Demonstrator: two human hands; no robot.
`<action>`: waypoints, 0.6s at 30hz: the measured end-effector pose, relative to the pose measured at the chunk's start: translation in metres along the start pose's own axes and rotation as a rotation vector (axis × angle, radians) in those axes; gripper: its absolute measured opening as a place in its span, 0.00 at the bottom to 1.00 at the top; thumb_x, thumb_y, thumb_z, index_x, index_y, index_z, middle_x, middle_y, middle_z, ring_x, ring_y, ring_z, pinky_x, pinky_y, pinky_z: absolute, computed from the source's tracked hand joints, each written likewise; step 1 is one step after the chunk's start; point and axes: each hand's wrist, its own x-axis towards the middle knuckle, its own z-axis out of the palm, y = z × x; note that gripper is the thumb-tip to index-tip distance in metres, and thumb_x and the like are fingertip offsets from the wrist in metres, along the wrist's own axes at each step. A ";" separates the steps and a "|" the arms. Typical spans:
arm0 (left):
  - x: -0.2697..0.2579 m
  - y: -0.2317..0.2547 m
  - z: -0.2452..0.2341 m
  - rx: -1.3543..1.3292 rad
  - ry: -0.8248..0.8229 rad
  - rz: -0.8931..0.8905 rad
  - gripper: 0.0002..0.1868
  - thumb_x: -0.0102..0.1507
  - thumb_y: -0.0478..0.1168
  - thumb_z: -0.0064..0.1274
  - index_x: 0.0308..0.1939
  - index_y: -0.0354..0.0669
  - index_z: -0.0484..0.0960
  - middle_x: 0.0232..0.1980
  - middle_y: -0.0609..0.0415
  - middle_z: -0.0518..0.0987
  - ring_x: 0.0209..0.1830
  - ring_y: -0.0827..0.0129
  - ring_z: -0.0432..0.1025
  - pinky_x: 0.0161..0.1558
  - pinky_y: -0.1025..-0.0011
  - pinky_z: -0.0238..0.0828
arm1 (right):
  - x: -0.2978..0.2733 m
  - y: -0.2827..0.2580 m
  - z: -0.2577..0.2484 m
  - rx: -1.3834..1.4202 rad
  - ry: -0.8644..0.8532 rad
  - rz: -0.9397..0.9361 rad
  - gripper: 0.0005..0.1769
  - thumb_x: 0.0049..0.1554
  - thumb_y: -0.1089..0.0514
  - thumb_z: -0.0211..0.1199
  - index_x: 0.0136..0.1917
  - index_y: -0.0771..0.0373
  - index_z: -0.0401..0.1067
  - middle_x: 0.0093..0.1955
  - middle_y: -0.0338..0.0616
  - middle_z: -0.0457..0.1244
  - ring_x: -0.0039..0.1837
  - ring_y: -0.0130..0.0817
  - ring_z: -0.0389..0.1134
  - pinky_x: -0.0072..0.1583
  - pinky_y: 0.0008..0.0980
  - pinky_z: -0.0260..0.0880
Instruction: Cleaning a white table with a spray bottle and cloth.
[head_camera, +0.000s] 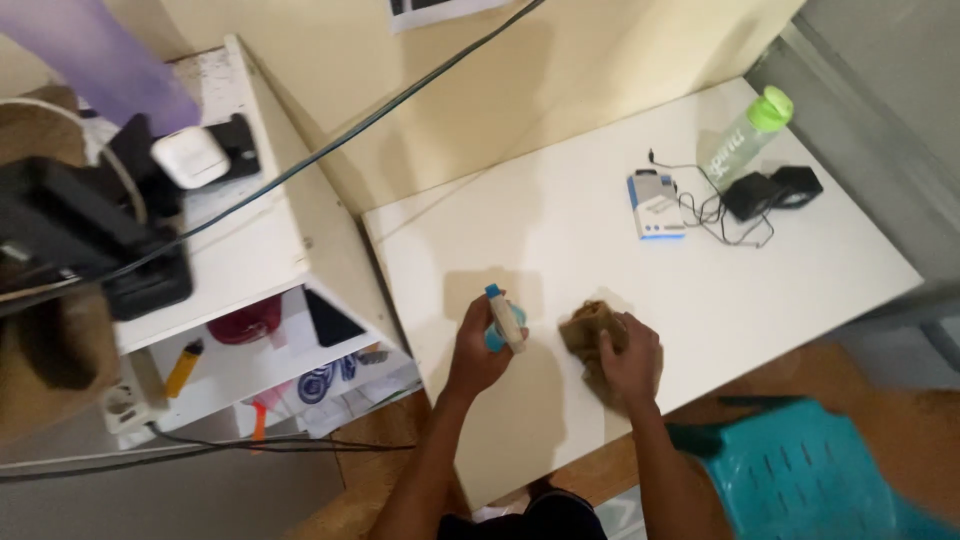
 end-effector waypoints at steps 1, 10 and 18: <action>-0.006 -0.001 -0.003 -0.004 -0.010 0.003 0.38 0.60 0.39 0.69 0.70 0.38 0.66 0.59 0.46 0.77 0.62 0.58 0.76 0.62 0.61 0.75 | -0.012 -0.007 -0.001 -0.004 0.008 0.007 0.27 0.56 0.55 0.69 0.67 0.65 0.72 0.65 0.56 0.66 0.69 0.57 0.61 0.69 0.52 0.59; -0.061 0.020 -0.044 0.081 -0.071 0.118 0.34 0.60 0.40 0.69 0.67 0.40 0.71 0.58 0.45 0.75 0.59 0.54 0.74 0.59 0.60 0.72 | -0.108 -0.043 0.014 0.132 -0.001 0.099 0.25 0.56 0.57 0.67 0.66 0.65 0.72 0.60 0.57 0.67 0.62 0.51 0.67 0.66 0.47 0.66; -0.087 0.022 -0.060 0.067 -0.098 0.213 0.35 0.60 0.41 0.68 0.68 0.38 0.70 0.58 0.44 0.75 0.59 0.54 0.74 0.59 0.60 0.72 | -0.141 -0.064 0.010 0.040 0.149 -0.058 0.25 0.54 0.58 0.69 0.65 0.64 0.74 0.63 0.57 0.66 0.67 0.56 0.62 0.68 0.51 0.61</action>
